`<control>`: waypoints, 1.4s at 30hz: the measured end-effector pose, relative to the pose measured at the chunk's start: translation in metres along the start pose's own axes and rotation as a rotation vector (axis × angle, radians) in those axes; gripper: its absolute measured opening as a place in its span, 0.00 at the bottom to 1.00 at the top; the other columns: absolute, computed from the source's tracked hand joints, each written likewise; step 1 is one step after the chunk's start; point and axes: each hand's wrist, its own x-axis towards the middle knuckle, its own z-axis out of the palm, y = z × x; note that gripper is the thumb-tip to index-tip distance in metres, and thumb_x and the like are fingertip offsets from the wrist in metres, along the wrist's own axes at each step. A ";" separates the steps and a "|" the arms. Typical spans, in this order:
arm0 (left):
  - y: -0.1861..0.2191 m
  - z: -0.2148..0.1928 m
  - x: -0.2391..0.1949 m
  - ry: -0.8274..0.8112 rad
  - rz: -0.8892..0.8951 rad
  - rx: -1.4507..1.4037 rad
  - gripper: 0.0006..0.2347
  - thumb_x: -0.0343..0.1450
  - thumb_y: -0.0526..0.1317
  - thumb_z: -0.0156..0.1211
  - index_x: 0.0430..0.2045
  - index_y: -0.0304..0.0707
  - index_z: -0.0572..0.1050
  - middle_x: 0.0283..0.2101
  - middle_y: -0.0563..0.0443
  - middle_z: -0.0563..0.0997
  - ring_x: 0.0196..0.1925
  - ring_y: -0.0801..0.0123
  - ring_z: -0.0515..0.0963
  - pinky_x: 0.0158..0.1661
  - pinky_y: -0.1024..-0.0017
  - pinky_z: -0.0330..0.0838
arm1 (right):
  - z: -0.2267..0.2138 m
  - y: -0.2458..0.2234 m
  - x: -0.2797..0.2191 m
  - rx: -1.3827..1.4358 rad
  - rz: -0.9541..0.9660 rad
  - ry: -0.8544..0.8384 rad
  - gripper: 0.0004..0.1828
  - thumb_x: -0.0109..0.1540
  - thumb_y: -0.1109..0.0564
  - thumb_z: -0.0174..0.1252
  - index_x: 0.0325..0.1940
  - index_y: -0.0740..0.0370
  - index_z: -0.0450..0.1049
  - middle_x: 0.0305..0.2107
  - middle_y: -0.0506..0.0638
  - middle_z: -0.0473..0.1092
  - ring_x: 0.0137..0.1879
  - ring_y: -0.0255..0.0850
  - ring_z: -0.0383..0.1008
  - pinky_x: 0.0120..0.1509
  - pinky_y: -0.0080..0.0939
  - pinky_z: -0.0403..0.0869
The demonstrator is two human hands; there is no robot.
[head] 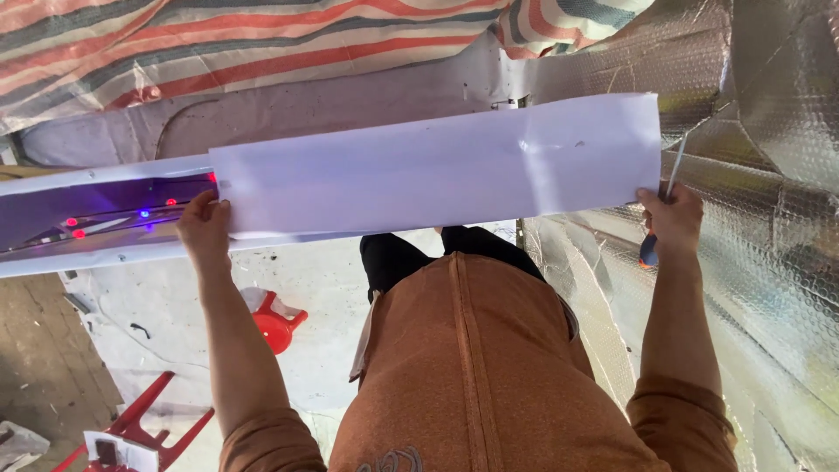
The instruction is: The person uses a screwdriver to secure a strip of multicolored LED lights inside a white rectangular frame. They then place a white sheet of paper over the frame to cover the lights and smooth it out.
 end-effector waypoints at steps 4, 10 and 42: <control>0.027 -0.014 -0.027 -0.102 -0.114 0.283 0.15 0.75 0.38 0.64 0.56 0.39 0.78 0.30 0.55 0.80 0.24 0.76 0.73 0.26 0.74 0.70 | 0.002 0.008 0.003 0.037 0.015 0.000 0.11 0.64 0.56 0.68 0.36 0.56 0.70 0.19 0.45 0.63 0.20 0.32 0.60 0.21 0.35 0.57; -0.002 -0.019 -0.024 -0.170 -0.175 0.394 0.14 0.73 0.43 0.64 0.50 0.41 0.74 0.42 0.51 0.82 0.43 0.67 0.77 0.42 0.67 0.70 | 0.002 0.005 0.003 0.010 0.074 -0.009 0.13 0.65 0.58 0.68 0.34 0.53 0.68 0.19 0.46 0.64 0.19 0.32 0.60 0.21 0.35 0.58; -0.062 -0.004 -0.084 0.257 -0.593 -0.670 0.17 0.67 0.30 0.70 0.49 0.37 0.73 0.30 0.47 0.82 0.29 0.65 0.83 0.33 0.71 0.82 | 0.005 -0.015 -0.030 0.016 0.065 0.002 0.10 0.66 0.55 0.68 0.38 0.52 0.71 0.22 0.42 0.67 0.25 0.30 0.62 0.30 0.33 0.65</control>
